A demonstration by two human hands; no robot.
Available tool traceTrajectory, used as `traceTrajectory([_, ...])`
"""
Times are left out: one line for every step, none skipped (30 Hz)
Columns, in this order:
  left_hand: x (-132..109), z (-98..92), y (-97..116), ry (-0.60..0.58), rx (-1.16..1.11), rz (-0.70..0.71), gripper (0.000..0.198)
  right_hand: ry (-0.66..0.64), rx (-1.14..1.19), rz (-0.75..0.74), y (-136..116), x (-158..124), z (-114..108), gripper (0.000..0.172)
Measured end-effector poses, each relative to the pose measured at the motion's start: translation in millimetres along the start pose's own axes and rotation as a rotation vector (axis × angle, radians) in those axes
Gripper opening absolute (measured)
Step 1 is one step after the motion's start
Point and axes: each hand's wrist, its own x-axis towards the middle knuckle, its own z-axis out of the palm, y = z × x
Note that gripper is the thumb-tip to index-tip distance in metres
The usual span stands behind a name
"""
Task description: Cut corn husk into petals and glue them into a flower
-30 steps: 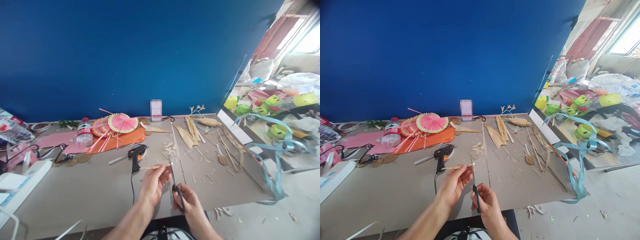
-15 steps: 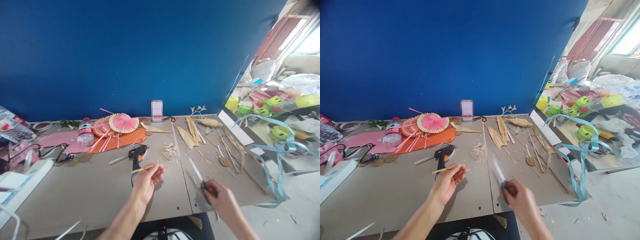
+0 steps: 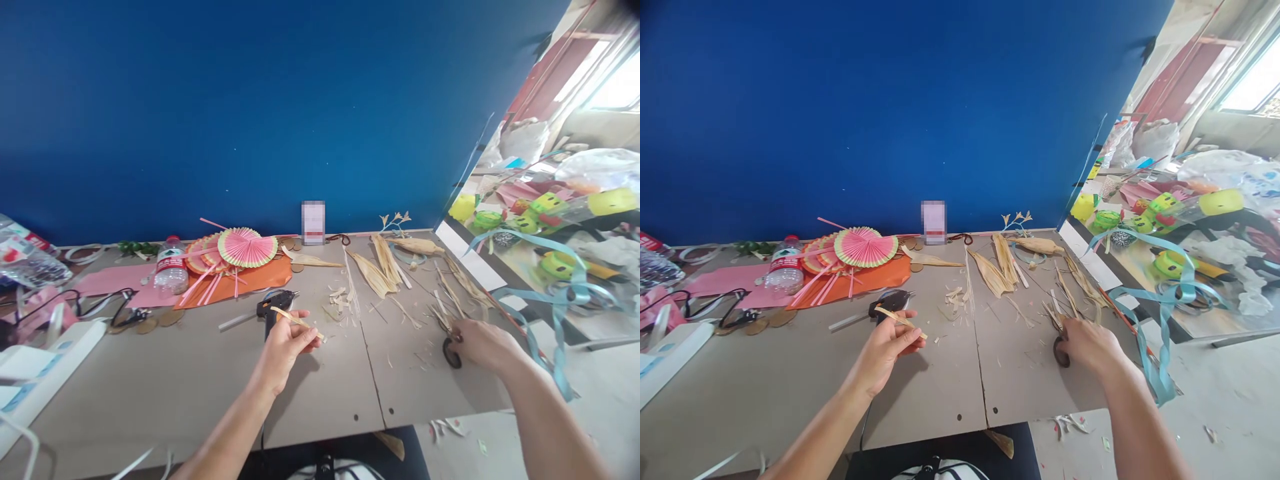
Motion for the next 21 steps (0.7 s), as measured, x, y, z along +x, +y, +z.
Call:
traceTrajectory([0.7,-0.6,-0.2,-0.011,0.007,-0.004,0.043,0.052,0.02,-0.036,-12.7,-1.2,-4.0,0.009])
traceTrajectory([1.5,-1.1,-0.5,-0.023,0.015,-0.008,0.043,0.117,0.075,-0.103,-28.3,-3.6,-5.8,0.016])
traceTrajectory([2.3,-1.5,-0.7,-0.036,0.024,-0.013,0.044,0.187,0.128,-0.211,-46.1,-7.0,-5.0,0.021])
traceTrajectory([2.9,-1.7,-0.8,-0.048,0.032,-0.017,0.045,0.243,0.189,-0.363,-65.2,-11.0,-1.2,0.024])
traceTrajectory([3.2,-1.6,-0.7,-0.061,0.039,-0.019,0.045,0.259,0.248,-0.535,-84.4,-15.4,5.6,0.027])
traceTrajectory([3.1,-1.2,-0.5,-0.071,0.045,-0.016,0.045,0.228,0.285,-0.692,-102.4,-19.6,14.8,0.03])
traceTrajectory([2.8,-0.8,-0.4,-0.082,0.049,-0.012,0.045,0.224,0.302,-0.771,-118.4,-23.4,25.7,0.032])
traceTrajectory([2.4,-0.3,-0.4,-0.092,0.051,-0.007,0.045,0.231,0.301,-0.773,-131.5,-26.7,37.3,0.034])
traceTrajectory([1.9,0.1,-0.7,-0.102,0.051,0.0,0.045,0.236,0.291,-0.758,-141.7,-29.2,48.6,0.037])
traceTrajectory([1.6,0.5,-1.3,-0.111,0.048,0.005,0.045,0.249,0.281,-0.725,-149.1,-30.9,58.8,0.043])
traceTrajectory([1.4,0.8,-2.1,-0.119,0.043,0.008,0.045,0.26,0.271,-0.692,-154.1,-32.1,67.2,0.047])
traceTrajectory([1.6,1.2,-3.2,-0.126,0.036,0.009,0.045,0.267,0.26,-0.669,-157.3,-32.8,73.5,0.05])
traceTrajectory([2.0,1.8,-4.3,-0.134,0.031,0.009,0.045,0.275,0.247,-0.648,-159.4,-33.2,77.7,0.052])
traceTrajectory([2.7,2.7,-5.4,-0.143,0.028,0.009,0.045,0.281,0.233,-0.632,-160.9,-33.3,80.1,0.053])
traceTrajectory([3.5,3.9,-6.3,-0.154,0.028,0.009,0.045,0.287,0.221,-0.62,-162.0,-33.4,80.9,0.053])
traceTrajectory([4.4,5.4,-6.9,-0.165,0.03,0.01,0.045,0.292,0.209,-0.611,-163.2,-33.4,80.6,0.052])
traceTrajectory([5.2,7.1,-7.1,-0.177,0.033,0.012,0.046,0.298,0.199,-0.603,-164.2,-33.6,79.7,0.051])
traceTrajectory([5.9,8.9,-7.0,-0.188,0.039,0.013,0.046,0.305,0.192,-0.596,-165.3,-33.8,78.4,0.05])
traceTrajectory([6.3,10.5,-6.7,-0.197,0.044,0.014,0.046,0.311,0.187,-0.592,-166.2,-34.1,77.2,0.049])
traceTrajectory([6.4,11.8,-6.2,-0.203,0.049,0.015,0.046,0.317,0.183,-0.586,-167.0,-34.6,76.1,0.048])
traceTrajectory([6.3,12.6,-5.7,-0.207,0.053,0.017,0.045,0.322,0.181,-0.582,-167.5,-35.2,75.2,0.047])
